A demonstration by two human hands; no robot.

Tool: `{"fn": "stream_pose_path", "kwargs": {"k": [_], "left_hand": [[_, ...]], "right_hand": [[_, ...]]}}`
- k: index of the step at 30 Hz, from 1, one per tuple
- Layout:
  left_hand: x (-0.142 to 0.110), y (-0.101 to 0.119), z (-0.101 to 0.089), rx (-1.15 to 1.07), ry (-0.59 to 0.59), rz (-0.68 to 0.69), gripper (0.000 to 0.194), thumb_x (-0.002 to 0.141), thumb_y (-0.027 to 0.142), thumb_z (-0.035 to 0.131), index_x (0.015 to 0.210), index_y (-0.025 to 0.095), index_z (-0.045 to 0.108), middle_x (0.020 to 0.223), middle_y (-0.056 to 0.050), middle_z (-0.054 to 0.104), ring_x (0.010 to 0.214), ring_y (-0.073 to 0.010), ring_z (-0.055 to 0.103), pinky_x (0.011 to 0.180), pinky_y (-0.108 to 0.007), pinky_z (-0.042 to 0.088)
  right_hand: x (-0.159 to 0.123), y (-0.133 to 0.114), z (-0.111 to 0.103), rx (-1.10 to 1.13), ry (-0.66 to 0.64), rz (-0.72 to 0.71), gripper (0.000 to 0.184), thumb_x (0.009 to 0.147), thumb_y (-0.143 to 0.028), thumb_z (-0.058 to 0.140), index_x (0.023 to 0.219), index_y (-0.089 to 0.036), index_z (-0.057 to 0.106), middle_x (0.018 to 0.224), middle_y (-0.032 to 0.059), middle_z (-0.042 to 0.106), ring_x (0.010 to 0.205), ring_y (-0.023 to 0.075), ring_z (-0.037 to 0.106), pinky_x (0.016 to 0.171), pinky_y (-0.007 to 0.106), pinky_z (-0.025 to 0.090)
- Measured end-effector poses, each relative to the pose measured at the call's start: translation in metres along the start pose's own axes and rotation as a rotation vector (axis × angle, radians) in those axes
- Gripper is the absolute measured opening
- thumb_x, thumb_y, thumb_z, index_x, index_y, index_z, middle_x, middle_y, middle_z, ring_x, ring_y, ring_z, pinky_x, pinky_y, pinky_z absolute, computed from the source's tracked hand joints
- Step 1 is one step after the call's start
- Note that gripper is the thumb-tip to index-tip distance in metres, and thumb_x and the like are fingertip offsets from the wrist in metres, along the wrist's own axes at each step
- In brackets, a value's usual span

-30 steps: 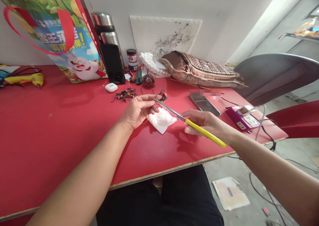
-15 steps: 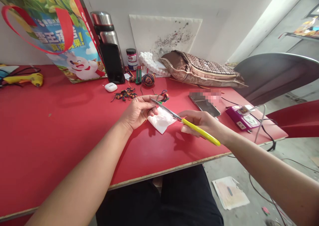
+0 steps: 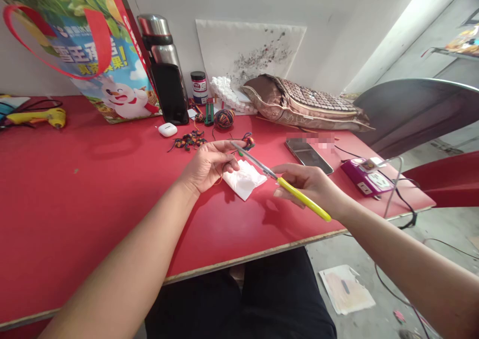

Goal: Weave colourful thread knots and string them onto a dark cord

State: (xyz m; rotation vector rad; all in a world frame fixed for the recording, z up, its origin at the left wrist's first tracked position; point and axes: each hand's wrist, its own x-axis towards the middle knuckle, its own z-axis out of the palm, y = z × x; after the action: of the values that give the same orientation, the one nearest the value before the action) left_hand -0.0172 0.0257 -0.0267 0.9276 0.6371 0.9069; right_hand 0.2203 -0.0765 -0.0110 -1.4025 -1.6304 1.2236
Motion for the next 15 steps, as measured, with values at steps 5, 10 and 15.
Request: {"fn": "stream_pose_path", "kwargs": {"k": [5,10,15], "left_hand": [[0.003,0.002,-0.004,0.047,0.141,0.081,0.028,0.063,0.005,0.072,0.088,0.009,0.083,0.063,-0.007,0.075,0.049,-0.0122,0.066,0.047,-0.018,0.048],[0.003,0.004,-0.006,0.109,0.238,0.125,0.034,0.059,0.012,0.073,0.092,0.01,0.081,0.056,-0.007,0.073,0.048,-0.0143,0.067,0.048,-0.019,0.05],[0.002,0.002,-0.009,0.14,0.245,0.11,0.034,0.055,0.017,0.076,0.089,0.011,0.082,0.054,-0.007,0.073,0.042,-0.0133,0.062,0.046,-0.02,0.047]], "right_hand": [[0.01,0.004,-0.008,-0.384,0.32,-0.001,0.053,0.088,-0.065,0.071,0.11,-0.017,0.075,0.056,-0.0031,0.053,0.051,0.0154,0.048,0.053,0.03,0.034],[0.044,0.0,-0.008,-1.052,0.328,0.258,0.037,0.098,-0.043,0.06,0.119,-0.015,0.074,0.086,0.0131,0.076,0.084,0.031,0.072,0.061,0.034,0.034],[0.064,-0.023,0.001,-1.178,0.243,0.18,0.028,0.102,-0.036,0.061,0.106,-0.012,0.075,0.108,0.0204,0.077,0.097,0.0331,0.075,0.066,0.035,0.038]]}}
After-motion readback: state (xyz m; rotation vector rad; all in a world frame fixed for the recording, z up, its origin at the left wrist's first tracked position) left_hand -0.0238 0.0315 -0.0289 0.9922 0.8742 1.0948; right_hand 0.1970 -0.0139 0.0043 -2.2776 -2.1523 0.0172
